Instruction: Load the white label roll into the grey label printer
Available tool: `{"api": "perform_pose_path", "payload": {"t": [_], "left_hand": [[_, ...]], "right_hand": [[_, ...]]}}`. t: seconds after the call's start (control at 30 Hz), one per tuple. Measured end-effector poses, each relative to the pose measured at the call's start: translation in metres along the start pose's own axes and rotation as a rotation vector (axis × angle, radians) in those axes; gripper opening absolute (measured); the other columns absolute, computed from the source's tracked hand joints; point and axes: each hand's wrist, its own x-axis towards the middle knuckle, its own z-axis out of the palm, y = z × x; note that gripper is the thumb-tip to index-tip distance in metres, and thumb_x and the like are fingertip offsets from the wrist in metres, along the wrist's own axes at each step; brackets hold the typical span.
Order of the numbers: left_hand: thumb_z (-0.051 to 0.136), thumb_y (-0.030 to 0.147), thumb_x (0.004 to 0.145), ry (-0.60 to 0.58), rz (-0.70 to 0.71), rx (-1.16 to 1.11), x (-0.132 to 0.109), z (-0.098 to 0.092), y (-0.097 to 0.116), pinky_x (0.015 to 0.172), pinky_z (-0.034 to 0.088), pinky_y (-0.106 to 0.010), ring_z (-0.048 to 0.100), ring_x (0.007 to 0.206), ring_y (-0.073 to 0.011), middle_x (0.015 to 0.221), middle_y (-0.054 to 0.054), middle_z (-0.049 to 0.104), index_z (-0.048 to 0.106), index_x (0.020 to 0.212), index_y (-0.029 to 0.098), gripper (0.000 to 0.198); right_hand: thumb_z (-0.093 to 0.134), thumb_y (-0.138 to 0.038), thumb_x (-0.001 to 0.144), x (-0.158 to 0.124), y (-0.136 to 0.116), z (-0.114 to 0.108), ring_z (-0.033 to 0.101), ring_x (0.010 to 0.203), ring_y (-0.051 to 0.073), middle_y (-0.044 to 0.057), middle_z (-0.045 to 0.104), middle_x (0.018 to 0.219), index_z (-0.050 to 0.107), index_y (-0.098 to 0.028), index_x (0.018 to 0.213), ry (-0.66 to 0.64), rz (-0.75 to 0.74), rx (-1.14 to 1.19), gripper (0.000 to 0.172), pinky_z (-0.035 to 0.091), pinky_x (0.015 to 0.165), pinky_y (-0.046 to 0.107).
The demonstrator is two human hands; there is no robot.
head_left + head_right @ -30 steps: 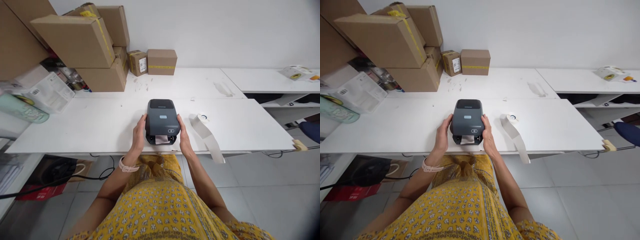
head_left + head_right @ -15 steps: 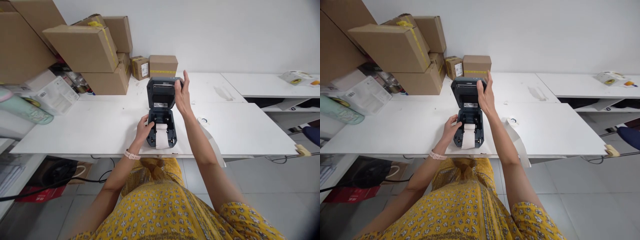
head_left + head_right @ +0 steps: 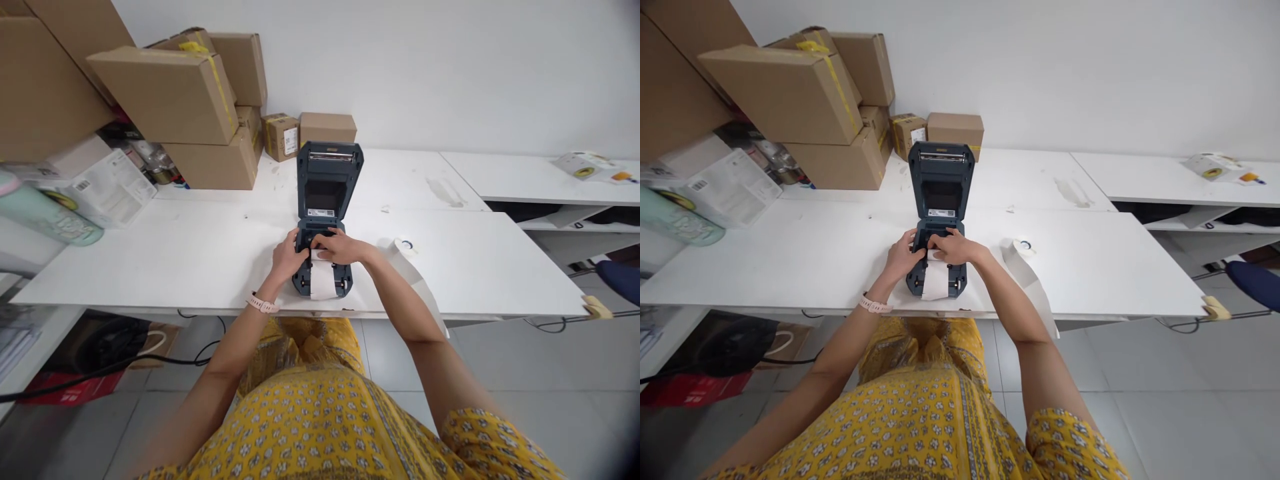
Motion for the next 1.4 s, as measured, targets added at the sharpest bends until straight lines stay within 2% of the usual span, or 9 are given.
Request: {"api": "perform_pose_path", "payload": {"t": [0.13,0.27,0.47,0.7,0.83,1.03,1.17,1.3,1.4], "left_hand": [[0.060,0.013,0.074,-0.023,0.036,0.069,-0.002,-0.003,0.000,0.105,0.043,-0.053,0.070,0.107,-0.0352,0.117,-0.009,0.075,0.044,0.151,0.028,0.079],[0.054,0.015,0.079,-0.032,0.049,0.122,-0.005,-0.003,0.000,0.103,0.044,-0.054,0.070,0.108,-0.0368,0.121,-0.010,0.074,0.040,0.153,0.027,0.076],[0.054,0.018,0.081,0.075,0.107,0.125,-0.005,0.007,-0.007,0.099,0.047,-0.051,0.071,0.097,-0.0339,0.099,-0.009,0.077,0.051,0.145,0.027,0.065],[0.046,0.014,0.086,0.008,0.049,0.340,-0.009,0.003,0.004,0.095,0.050,-0.043,0.071,0.100,-0.0282,0.106,-0.008,0.076,0.041,0.152,0.025,0.067],[0.043,0.013,0.088,-0.025,0.019,0.427,-0.011,0.000,0.011,0.093,0.051,-0.043,0.071,0.103,-0.0289,0.115,-0.010,0.074,0.037,0.154,0.023,0.067],[0.042,0.013,0.088,-0.026,0.049,0.441,-0.010,0.001,0.009,0.085,0.052,-0.040,0.072,0.090,-0.0275,0.096,-0.006,0.075,0.037,0.154,0.024,0.067],[0.044,0.011,0.087,-0.004,0.014,0.433,-0.011,0.003,0.014,0.089,0.052,-0.042,0.072,0.090,-0.0274,0.093,-0.006,0.075,0.041,0.153,0.023,0.067],[0.047,0.011,0.087,0.038,-0.002,0.316,-0.012,0.006,0.010,0.096,0.052,-0.044,0.073,0.101,-0.0283,0.111,-0.008,0.076,0.045,0.150,0.024,0.065],[0.052,0.013,0.086,0.071,0.006,0.132,-0.011,0.008,-0.002,0.103,0.051,-0.041,0.069,0.117,-0.0257,0.126,-0.007,0.073,0.047,0.148,0.026,0.064]], "right_hand": [[0.065,-0.029,0.083,-0.005,0.000,-0.013,0.068,0.097,0.028,0.007,0.074,0.102,0.061,-0.022,0.126,0.000,-0.042,0.124,0.044,0.041,0.107,0.055],[0.064,-0.045,0.088,-0.061,-0.007,-0.026,0.063,0.113,0.026,0.004,0.068,0.125,0.050,-0.032,0.145,0.135,-0.132,0.452,0.060,0.049,0.103,0.048],[0.065,-0.040,0.089,-0.151,0.020,0.008,0.062,0.113,0.025,0.005,0.068,0.119,0.065,-0.031,0.122,0.458,0.154,0.663,0.035,0.044,0.110,0.049],[0.053,-0.020,0.084,-0.129,0.080,0.056,0.064,0.090,0.020,0.008,0.064,0.119,0.046,-0.024,0.143,0.526,0.472,0.485,0.059,0.056,0.091,0.043],[0.048,-0.017,0.085,-0.131,0.058,0.051,0.067,0.102,0.024,0.013,0.059,0.136,0.035,-0.022,0.152,0.506,0.483,0.337,0.068,0.058,0.092,0.045],[0.056,-0.037,0.097,-0.207,0.002,0.004,0.047,0.144,0.027,0.003,0.056,0.149,0.044,-0.037,0.149,0.631,0.323,0.260,0.053,0.040,0.119,0.052],[0.070,-0.041,0.087,-0.233,0.063,-0.007,0.056,0.136,0.028,0.007,0.066,0.137,0.054,-0.033,0.140,0.857,0.410,0.496,0.056,0.039,0.118,0.054],[0.085,-0.043,0.066,-0.216,0.147,0.016,0.044,0.146,0.030,0.012,0.047,0.157,0.041,-0.031,0.150,0.694,0.440,0.827,0.096,0.040,0.117,0.051],[0.086,-0.046,0.060,-0.192,0.168,0.030,0.053,0.139,0.029,0.014,0.050,0.154,0.035,-0.027,0.153,0.625,0.411,0.952,0.107,0.045,0.113,0.047]]}}
